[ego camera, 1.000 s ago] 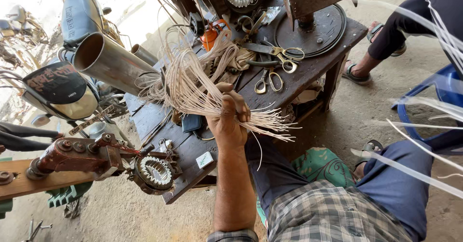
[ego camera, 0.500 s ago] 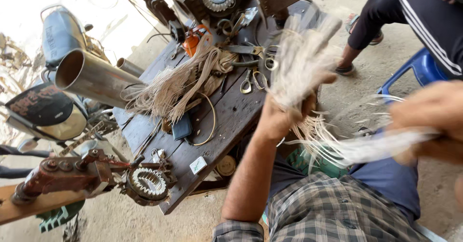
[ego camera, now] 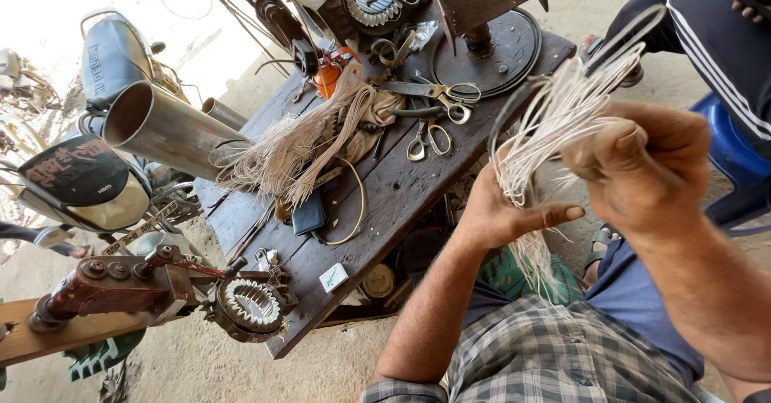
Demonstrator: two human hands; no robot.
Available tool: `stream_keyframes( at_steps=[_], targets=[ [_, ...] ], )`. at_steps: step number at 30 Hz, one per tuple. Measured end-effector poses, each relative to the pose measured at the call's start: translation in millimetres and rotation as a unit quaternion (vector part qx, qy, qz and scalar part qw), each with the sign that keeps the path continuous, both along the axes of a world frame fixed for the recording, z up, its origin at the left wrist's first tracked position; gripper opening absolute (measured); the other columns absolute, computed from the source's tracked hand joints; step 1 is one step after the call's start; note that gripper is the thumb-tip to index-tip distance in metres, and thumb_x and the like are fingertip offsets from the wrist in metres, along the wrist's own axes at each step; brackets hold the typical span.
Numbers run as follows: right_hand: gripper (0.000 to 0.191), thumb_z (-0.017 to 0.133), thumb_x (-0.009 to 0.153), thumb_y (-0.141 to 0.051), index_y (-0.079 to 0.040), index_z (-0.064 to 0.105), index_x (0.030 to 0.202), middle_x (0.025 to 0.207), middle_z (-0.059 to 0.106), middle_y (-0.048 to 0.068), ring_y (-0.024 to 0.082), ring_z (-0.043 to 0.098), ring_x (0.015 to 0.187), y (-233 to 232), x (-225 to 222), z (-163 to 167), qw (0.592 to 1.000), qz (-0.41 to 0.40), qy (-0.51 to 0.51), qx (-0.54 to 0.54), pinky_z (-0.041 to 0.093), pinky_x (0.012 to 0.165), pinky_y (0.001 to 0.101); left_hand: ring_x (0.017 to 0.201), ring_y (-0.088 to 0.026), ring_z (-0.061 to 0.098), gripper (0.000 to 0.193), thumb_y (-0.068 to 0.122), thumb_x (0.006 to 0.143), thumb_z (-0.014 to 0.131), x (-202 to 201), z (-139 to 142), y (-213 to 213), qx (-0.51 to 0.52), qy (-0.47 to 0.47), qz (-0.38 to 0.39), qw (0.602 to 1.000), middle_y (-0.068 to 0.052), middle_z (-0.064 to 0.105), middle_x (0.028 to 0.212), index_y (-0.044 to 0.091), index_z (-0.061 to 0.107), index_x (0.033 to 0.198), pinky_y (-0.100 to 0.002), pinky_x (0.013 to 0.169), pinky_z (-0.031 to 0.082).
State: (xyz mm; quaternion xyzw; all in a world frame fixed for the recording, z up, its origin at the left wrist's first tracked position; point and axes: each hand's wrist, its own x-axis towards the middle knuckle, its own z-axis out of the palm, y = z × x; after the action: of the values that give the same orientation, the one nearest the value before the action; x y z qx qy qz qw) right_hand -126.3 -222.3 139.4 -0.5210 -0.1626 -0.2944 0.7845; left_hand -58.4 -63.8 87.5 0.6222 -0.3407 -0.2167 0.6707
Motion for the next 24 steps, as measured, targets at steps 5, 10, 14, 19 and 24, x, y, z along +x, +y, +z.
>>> stream_keyframes(
  at_steps=[5, 10, 14, 19, 24],
  targets=[
    [0.049, 0.072, 0.107, -0.039, 0.004, 0.063, 0.084, 0.061, 0.054, 0.004, 0.006, 0.045, 0.048, 17, 13, -15, 0.998, 0.023, -0.018, 0.054, 0.034, 0.047, 0.0225, 0.114, -0.015, 0.066, 0.056, 0.019, 0.091, 0.082, -4, -25, -12, -0.019, -0.004, 0.014, 1.0, -0.01, 0.069, 0.12, 0.001, 0.06, 0.139, -0.034, 0.099, 0.057],
    [0.063, 0.079, 0.098, -0.046, 0.003, 0.055, 0.129, 0.11, 0.058, 0.011, 0.016, 0.056, 0.093, 19, 21, -18, 0.952, -0.238, -0.024, -0.192, 0.046, 0.081, 0.0274, 0.077, -0.021, 0.061, 0.03, 0.005, 0.099, 0.076, 4, -38, -9, 0.0, 0.088, 0.111, 0.99, -0.012, 0.069, 0.095, -0.005, 0.066, 0.126, -0.036, 0.068, 0.052],
    [0.124, 0.087, 0.079, -0.059, -0.002, 0.019, 0.166, 0.16, 0.037, 0.013, 0.021, 0.043, 0.148, 37, 28, -12, 0.954, -0.233, -0.082, -0.168, 0.039, 0.125, 0.0333, 0.091, -0.022, 0.067, 0.031, 0.003, 0.094, 0.078, 12, -32, -6, -0.052, -0.077, 0.226, 0.97, -0.015, 0.073, 0.105, -0.004, 0.067, 0.122, -0.037, 0.082, 0.055],
    [0.135, 0.09, 0.076, -0.046, 0.0, 0.004, 0.17, 0.152, 0.048, 0.019, 0.027, 0.059, 0.133, 57, 46, -10, 0.96, -0.204, 0.01, -0.189, 0.057, 0.11, 0.0364, 0.101, -0.026, 0.077, 0.028, 0.003, 0.1, 0.065, -2, -27, -16, -0.087, -0.205, 0.223, 0.949, -0.017, 0.077, 0.112, 0.001, 0.067, 0.128, -0.036, 0.092, 0.062],
    [0.107, 0.09, 0.082, -0.031, 0.003, 0.026, 0.161, 0.119, 0.059, 0.016, 0.016, 0.064, 0.091, 47, 55, -21, 0.991, -0.114, 0.039, -0.059, 0.058, 0.072, 0.0276, 0.089, -0.027, 0.078, 0.026, 0.007, 0.093, 0.072, 0, -31, -6, 0.024, -0.219, 0.277, 0.935, -0.016, 0.077, 0.092, 0.004, 0.068, 0.119, -0.035, 0.077, 0.061]
  ],
)
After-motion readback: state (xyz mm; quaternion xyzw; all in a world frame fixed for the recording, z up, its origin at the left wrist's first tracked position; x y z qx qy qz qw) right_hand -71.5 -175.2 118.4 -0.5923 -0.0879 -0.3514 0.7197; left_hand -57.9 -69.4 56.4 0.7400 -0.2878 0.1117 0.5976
